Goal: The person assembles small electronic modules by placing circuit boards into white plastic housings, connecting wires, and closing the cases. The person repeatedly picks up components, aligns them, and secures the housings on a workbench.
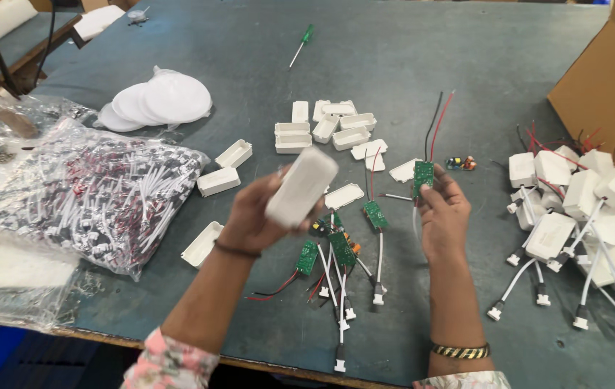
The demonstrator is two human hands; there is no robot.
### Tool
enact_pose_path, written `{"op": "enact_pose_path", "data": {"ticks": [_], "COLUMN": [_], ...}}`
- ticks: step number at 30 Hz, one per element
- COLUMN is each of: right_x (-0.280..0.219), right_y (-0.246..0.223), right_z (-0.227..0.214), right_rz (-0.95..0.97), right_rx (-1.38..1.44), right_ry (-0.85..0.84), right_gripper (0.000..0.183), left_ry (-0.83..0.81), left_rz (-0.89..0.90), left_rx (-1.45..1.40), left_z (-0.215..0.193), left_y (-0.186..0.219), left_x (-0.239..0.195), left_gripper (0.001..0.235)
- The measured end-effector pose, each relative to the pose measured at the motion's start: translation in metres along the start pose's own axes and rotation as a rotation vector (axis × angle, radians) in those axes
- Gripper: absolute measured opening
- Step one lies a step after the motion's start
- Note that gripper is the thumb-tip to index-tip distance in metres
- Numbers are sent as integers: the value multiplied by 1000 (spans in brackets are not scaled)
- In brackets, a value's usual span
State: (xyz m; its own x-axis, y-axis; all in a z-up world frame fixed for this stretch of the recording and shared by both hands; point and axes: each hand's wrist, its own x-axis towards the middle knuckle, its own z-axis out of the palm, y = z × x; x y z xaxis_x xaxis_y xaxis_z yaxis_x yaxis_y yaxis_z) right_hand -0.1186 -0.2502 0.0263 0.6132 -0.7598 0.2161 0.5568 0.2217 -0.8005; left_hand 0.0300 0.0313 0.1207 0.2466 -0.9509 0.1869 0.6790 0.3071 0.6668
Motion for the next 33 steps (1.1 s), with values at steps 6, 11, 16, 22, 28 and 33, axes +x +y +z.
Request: {"op": "enact_pose_path", "data": {"ticks": [6, 11, 16, 22, 28, 33], "right_x": [-7, -22, -43, -55, -70, -72], "right_y": [-14, -19, -14, 4, 12, 7], "right_z": [9, 33, 55, 70, 84, 89], "right_rz": [157, 299, 321, 206, -196, -350], "right_rx": [171, 67, -78, -405, -909, -984], "right_ry": [-109, -174, -278, -275, -285, -356], "right_gripper": [35, 41, 38, 25, 18, 17], "left_ry": [-208, 145, 243, 111, 89, 144], "left_rz": [-35, 54, 5, 59, 61, 44], "left_rx": [523, 816, 829, 732, 621, 501], "left_z": [4, -49, -73, -75, -79, -82], "left_y": [-25, -57, -57, -62, -64, -67], "left_x": [-14, 20, 19, 17, 16, 16], "left_gripper": [74, 65, 72, 67, 61, 44]}}
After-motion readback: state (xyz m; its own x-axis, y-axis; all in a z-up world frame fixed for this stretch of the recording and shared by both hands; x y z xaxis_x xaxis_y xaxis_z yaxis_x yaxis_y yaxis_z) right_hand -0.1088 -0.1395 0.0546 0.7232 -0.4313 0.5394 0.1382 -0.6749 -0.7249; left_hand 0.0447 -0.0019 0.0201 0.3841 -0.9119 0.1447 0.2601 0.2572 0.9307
